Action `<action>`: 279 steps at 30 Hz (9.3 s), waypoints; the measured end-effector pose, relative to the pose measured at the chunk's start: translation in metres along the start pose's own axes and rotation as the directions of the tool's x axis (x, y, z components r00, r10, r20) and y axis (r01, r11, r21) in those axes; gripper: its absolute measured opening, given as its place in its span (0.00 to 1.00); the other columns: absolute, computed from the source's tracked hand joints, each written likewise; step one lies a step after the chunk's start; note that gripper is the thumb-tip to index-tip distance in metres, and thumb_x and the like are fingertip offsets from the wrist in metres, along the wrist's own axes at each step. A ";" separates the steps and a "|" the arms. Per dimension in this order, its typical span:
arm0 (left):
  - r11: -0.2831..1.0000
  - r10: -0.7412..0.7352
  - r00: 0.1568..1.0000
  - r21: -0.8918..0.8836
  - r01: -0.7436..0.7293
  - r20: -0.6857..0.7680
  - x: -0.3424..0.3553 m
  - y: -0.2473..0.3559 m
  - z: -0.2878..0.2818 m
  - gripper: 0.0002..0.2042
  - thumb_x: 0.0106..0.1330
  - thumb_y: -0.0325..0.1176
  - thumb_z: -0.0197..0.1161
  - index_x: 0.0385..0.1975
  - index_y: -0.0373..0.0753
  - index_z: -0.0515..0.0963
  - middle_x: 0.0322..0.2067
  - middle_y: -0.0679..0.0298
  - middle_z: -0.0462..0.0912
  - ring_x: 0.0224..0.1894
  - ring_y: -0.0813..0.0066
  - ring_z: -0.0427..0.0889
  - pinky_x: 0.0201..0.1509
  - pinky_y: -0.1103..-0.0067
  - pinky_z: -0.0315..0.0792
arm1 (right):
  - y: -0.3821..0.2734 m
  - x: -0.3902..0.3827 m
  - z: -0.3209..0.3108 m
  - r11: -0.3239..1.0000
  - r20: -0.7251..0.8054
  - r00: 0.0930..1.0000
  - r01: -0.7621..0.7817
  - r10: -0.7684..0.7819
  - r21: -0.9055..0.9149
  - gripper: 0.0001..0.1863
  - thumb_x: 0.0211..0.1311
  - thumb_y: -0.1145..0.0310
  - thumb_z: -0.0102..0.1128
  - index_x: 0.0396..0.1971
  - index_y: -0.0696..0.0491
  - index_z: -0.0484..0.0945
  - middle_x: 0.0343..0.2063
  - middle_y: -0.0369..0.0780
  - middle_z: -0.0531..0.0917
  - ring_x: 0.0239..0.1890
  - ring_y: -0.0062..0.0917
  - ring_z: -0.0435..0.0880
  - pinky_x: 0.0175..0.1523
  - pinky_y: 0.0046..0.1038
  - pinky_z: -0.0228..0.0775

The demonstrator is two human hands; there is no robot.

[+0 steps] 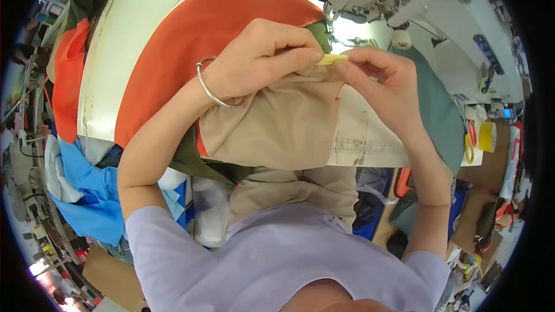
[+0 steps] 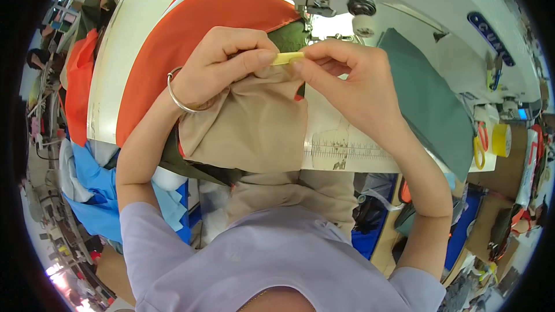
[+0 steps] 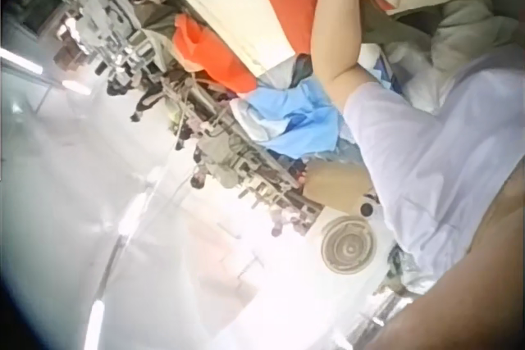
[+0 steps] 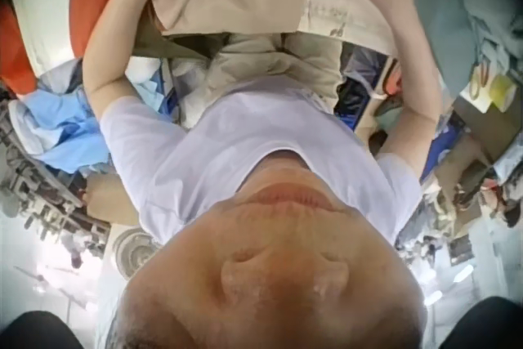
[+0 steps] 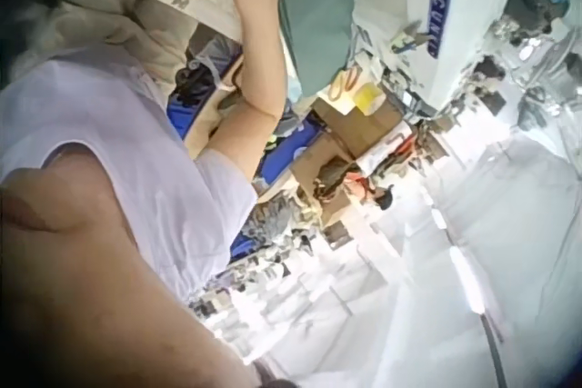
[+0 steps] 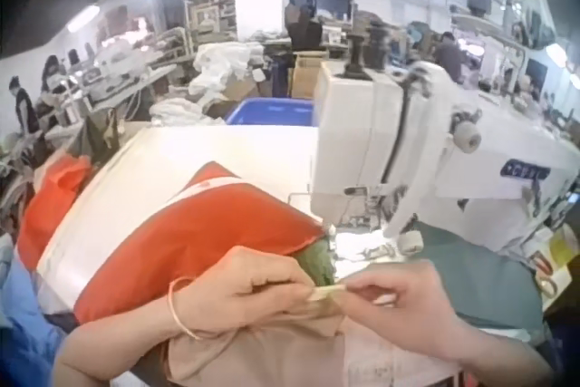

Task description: The person aligns the edges of a red and green fabric bag on a sewing machine and sews along the seams. They repeatedly adjust and flip the bag to sew different sections, ensuring the edges are properly aligned before stitching.

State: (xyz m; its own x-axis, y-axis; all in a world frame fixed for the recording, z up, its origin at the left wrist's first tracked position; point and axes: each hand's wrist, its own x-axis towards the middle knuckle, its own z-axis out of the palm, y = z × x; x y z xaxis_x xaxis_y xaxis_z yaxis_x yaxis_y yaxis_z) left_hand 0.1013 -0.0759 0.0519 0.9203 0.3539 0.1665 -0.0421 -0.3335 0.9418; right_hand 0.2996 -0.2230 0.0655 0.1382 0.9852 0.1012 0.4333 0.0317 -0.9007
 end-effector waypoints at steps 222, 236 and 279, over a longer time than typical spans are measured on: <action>0.282 -0.076 0.985 0.951 -0.127 0.154 -0.080 -0.002 -0.001 0.27 0.70 0.41 0.52 0.70 0.50 0.67 0.70 0.61 0.65 0.71 0.56 0.63 0.77 0.52 0.42 | 0.020 -0.152 0.176 0.614 0.159 0.980 -0.197 0.116 0.764 0.13 0.67 0.66 0.65 0.42 0.62 0.84 0.34 0.38 0.88 0.39 0.14 0.82 0.46 0.22 0.74; 0.199 0.423 0.829 0.856 -0.477 0.364 -0.030 -0.007 0.027 0.17 0.49 0.21 0.68 0.41 0.42 0.82 0.45 0.66 0.87 0.28 0.77 0.85 0.24 0.82 0.75 | 0.027 -0.174 0.170 0.407 0.323 0.923 -0.383 0.210 0.829 0.07 0.70 0.72 0.60 0.41 0.60 0.82 0.43 0.38 0.86 0.42 0.19 0.84 0.48 0.23 0.75; 0.539 0.505 0.862 0.769 -0.345 0.032 -0.015 0.019 0.020 0.12 0.51 0.19 0.70 0.35 0.40 0.86 0.38 0.63 0.88 0.33 0.72 0.86 0.32 0.80 0.78 | 0.032 -0.037 0.075 0.782 -0.127 0.820 0.469 -0.559 -0.412 0.17 0.52 0.72 0.61 0.44 0.58 0.77 0.40 0.40 0.79 0.47 0.32 0.78 0.52 0.32 0.73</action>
State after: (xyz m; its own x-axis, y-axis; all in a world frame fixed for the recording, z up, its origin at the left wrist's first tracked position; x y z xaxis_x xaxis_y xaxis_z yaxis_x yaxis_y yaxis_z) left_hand 0.0949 -0.1048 0.0614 0.7848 0.1085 0.6101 -0.0408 -0.9734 0.2255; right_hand 0.2414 -0.2456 0.0008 -0.0155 0.7684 0.6397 0.7702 0.4172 -0.4825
